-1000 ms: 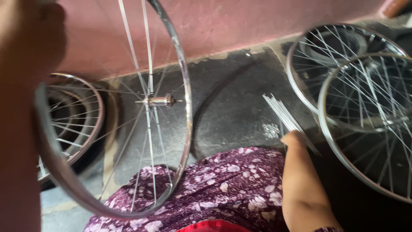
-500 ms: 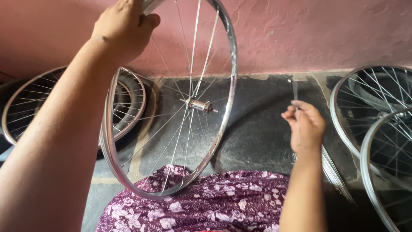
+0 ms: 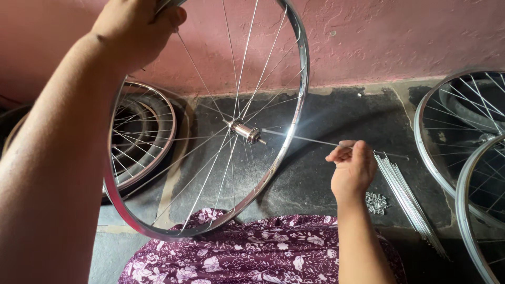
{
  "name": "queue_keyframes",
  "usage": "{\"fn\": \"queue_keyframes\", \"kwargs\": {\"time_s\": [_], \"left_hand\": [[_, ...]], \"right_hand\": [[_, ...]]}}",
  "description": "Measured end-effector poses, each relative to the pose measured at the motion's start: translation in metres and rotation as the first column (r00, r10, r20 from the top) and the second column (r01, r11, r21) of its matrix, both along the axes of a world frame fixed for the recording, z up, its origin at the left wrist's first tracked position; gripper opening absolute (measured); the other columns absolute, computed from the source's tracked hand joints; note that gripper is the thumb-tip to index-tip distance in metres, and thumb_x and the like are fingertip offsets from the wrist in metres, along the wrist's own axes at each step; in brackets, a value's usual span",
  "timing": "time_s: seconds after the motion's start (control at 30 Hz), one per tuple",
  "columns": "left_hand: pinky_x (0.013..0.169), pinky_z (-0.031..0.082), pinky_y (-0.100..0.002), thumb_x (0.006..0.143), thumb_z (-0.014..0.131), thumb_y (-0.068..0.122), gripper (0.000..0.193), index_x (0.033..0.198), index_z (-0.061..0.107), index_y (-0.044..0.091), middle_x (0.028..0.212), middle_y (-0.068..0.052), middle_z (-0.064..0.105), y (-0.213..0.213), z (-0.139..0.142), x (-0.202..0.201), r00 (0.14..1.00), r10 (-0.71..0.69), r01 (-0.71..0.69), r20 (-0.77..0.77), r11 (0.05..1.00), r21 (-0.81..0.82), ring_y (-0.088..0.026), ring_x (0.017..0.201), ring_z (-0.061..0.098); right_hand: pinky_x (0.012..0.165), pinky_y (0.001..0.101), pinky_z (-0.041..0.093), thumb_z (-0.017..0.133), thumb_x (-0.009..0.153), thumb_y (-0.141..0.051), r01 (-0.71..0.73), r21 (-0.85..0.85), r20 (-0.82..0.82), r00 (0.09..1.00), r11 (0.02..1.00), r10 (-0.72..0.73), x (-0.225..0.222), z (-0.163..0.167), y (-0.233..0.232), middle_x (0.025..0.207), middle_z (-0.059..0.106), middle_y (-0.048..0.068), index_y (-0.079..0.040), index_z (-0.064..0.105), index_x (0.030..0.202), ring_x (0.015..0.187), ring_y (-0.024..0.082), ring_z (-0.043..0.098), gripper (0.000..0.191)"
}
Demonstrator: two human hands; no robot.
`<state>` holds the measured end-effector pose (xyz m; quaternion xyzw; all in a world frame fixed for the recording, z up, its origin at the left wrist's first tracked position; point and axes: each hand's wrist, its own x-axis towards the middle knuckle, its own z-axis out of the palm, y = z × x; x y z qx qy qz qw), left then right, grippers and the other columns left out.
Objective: The person sits on the floor and laces a bicycle wheel by inserting spokes through the rim and hub. They repeatedly insert spokes, adjust their positions, and rotate the wheel to continue the process.
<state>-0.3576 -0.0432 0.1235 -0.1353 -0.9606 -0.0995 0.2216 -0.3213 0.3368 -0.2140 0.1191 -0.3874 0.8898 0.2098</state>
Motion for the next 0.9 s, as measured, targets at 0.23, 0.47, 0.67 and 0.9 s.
{"fn": "queue_keyframes", "kwargs": {"time_s": [0.23, 0.47, 0.67, 0.9], "left_hand": [[0.059, 0.054, -0.038, 0.113, 0.054, 0.030, 0.028, 0.110, 0.070, 0.007, 0.088, -0.007, 0.071, 0.007, 0.001, -0.008, 0.999, -0.031, 0.031, 0.019, 0.999, -0.010, -0.020, 0.072, 0.067], [0.054, 0.051, -0.042, 0.113, 0.051, 0.036, 0.033, 0.109, 0.069, 0.008, 0.078, -0.013, 0.067, 0.016, 0.005, 0.006, 0.969, 0.214, -0.212, 0.119, 0.977, -0.027, -0.024, 0.064, 0.063], [0.061, 0.054, -0.037, 0.108, 0.053, 0.018, 0.020, 0.106, 0.067, 0.005, 0.090, -0.008, 0.070, 0.000, 0.001, 0.003, 0.998, -0.057, 0.057, -0.003, 0.997, 0.051, -0.019, 0.076, 0.067], [0.068, 0.056, -0.035, 0.116, 0.055, 0.013, 0.016, 0.112, 0.068, 0.004, 0.096, -0.008, 0.072, -0.017, -0.007, -0.006, 0.994, -0.104, 0.105, -0.018, 0.993, 0.045, -0.019, 0.085, 0.069]], "right_hand": [[0.069, 0.0333, 0.058, 0.058, 0.110, -0.032, -0.033, 0.082, 0.081, 0.996, 0.996, 0.027, -0.004, -0.014, -0.010, 0.083, 0.070, 0.010, -0.003, 0.068, 0.102, 0.072, 0.021, 0.069, 0.032], [0.072, 0.0343, 0.059, 0.056, 0.112, -0.027, -0.087, 0.080, 0.052, 0.995, 0.993, 0.083, -0.006, -0.019, -0.019, 0.087, 0.071, 0.011, -0.001, 0.070, 0.106, 0.076, 0.020, 0.070, 0.030], [0.075, 0.0364, 0.061, 0.057, 0.112, -0.028, -0.046, 0.063, 0.049, 0.998, 0.997, 0.043, -0.009, -0.020, -0.021, 0.088, 0.071, 0.011, -0.002, 0.069, 0.106, 0.078, 0.021, 0.070, 0.030], [0.075, 0.0362, 0.061, 0.057, 0.111, -0.028, -0.046, 0.038, 0.066, 0.997, 0.998, 0.044, -0.010, -0.022, -0.024, 0.088, 0.072, 0.012, -0.004, 0.068, 0.106, 0.078, 0.021, 0.070, 0.027]]}}
